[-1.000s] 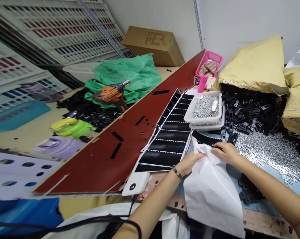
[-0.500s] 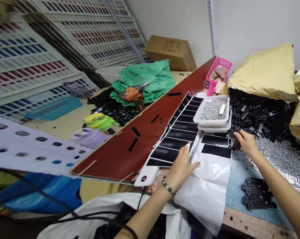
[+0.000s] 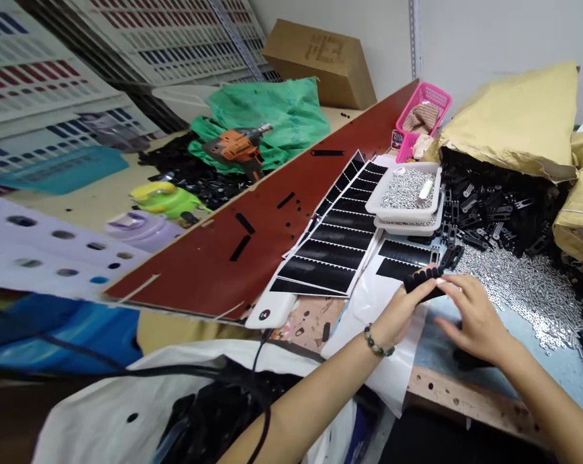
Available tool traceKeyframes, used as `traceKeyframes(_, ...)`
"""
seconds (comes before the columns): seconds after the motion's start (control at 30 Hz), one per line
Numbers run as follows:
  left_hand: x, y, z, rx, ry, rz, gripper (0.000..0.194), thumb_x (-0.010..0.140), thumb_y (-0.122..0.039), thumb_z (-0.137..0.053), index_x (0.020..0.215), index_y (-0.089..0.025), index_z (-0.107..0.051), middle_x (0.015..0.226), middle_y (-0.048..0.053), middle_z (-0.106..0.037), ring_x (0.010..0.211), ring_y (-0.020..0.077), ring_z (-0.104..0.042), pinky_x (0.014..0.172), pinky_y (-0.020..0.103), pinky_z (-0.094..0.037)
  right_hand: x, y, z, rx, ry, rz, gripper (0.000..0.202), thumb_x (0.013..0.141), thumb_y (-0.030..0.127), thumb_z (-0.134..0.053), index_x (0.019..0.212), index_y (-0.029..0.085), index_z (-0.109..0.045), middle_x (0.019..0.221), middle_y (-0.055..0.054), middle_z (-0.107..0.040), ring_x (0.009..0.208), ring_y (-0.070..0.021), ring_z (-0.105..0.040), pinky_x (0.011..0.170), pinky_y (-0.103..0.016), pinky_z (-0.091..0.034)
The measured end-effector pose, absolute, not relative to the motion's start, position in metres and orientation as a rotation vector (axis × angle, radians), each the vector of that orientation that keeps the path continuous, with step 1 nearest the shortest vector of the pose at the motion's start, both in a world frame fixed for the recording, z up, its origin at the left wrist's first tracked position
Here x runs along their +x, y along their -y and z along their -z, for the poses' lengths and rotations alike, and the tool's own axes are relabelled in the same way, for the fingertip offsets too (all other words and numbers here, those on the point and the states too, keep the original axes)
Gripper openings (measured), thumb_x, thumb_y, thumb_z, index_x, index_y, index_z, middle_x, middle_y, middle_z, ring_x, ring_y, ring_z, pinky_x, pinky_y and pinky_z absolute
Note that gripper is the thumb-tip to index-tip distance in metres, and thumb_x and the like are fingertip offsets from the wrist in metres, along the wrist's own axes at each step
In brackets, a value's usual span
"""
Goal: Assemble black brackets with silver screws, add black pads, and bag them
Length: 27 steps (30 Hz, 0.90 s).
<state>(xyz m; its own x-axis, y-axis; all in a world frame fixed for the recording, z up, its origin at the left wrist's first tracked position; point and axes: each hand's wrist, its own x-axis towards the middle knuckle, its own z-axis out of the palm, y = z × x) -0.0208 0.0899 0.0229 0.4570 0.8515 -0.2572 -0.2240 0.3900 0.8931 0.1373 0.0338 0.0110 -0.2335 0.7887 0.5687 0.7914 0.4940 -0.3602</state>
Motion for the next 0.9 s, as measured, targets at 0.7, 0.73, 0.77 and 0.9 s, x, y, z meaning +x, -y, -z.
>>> traceKeyframes(0.7, -0.033, -0.012, 0.028, 2.849, -0.31, -0.49, 0.028, 0.092, -0.014, -0.044, 0.114, -0.018, -0.06, 0.121, 0.005, -0.064, 0.115, 0.0179, -0.049, 0.098, 0.037, -0.026, 0.186, 0.069, 0.023, -1.83, 1.079, -0.928, 0.026, 0.075, 0.037, -0.063, 0.058, 0.019, -0.058, 0.088, -0.007, -0.056, 0.08, -0.0185, -0.053, 0.061, -0.029, -0.041)
traceKeyframes(0.73, -0.031, -0.012, 0.029, 2.848, -0.314, -0.492, 0.028, 0.093, -0.014, -0.042, 0.115, -0.017, -0.059, 0.121, 0.005, -0.064, 0.115, 0.018, -0.049, 0.098, 0.037, -0.026, 0.185, 0.068, 0.023, -1.84, 1.091, -0.917, 0.025, 0.075, 0.037, -0.063, 0.058, 0.019, -0.058, 0.088, -0.006, -0.056, 0.08, -0.0183, -0.053, 0.062, -0.029, -0.041)
traceKeyframes(0.77, -0.031, -0.013, 0.03, 2.839, -0.317, -0.497, 0.028, 0.093, -0.014, -0.041, 0.115, -0.017, -0.059, 0.121, 0.004, -0.064, 0.116, 0.0182, -0.049, 0.098, 0.038, -0.025, 0.184, 0.068, 0.023, -1.845, 1.103, -0.91, 0.024, 0.076, 0.037, -0.062, 0.059, 0.019, -0.058, 0.087, -0.006, -0.056, 0.079, -0.0179, -0.052, 0.062, -0.029, -0.041)
traceKeyframes(0.9, -0.031, -0.014, 0.028, 2.757, -0.34, -0.461, 0.032, 0.092, -0.012, -0.039, 0.117, -0.018, -0.058, 0.121, 0.005, -0.063, 0.116, 0.0194, -0.049, 0.1, 0.04, -0.024, 0.185, 0.067, 0.025, -1.837, 1.127, -0.893, 0.024, 0.077, 0.036, -0.061, 0.06, 0.019, -0.058, 0.087, -0.006, -0.056, 0.078, -0.0175, -0.052, 0.061, -0.028, -0.042)
